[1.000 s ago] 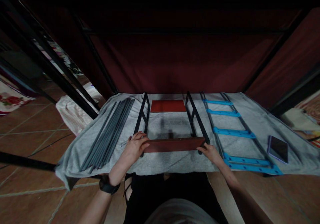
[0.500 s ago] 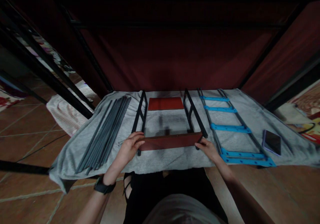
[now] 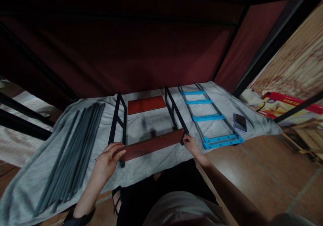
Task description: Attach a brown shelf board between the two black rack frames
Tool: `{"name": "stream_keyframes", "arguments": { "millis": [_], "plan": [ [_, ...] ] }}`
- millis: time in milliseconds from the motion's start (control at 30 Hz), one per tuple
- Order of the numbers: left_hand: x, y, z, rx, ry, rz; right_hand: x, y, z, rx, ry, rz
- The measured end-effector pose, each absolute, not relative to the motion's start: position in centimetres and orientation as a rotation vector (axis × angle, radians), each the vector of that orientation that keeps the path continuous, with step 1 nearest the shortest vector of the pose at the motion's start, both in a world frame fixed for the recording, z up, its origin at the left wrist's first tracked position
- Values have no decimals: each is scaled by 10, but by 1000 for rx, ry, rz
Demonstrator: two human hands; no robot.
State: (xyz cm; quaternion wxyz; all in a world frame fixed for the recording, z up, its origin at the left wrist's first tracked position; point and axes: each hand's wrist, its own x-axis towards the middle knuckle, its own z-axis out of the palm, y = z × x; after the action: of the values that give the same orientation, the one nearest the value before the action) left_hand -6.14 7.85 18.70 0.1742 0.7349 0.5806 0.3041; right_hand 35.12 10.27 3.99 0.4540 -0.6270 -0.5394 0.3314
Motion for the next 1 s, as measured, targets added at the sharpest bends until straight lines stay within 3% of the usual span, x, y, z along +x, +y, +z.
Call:
{"name": "stream_keyframes", "arguments": {
  "millis": [300,600,1000],
  "plan": [
    [-66,84,179,2128,1674,843,364,104,38,-1710,-1660,593],
    [-65,85,182,2125,1677,834,383,119,53,-1585,-2064,597],
    [-71,87,176,2124,1711,803,393,118,54,-1509,-2147,580]
  ]
}}
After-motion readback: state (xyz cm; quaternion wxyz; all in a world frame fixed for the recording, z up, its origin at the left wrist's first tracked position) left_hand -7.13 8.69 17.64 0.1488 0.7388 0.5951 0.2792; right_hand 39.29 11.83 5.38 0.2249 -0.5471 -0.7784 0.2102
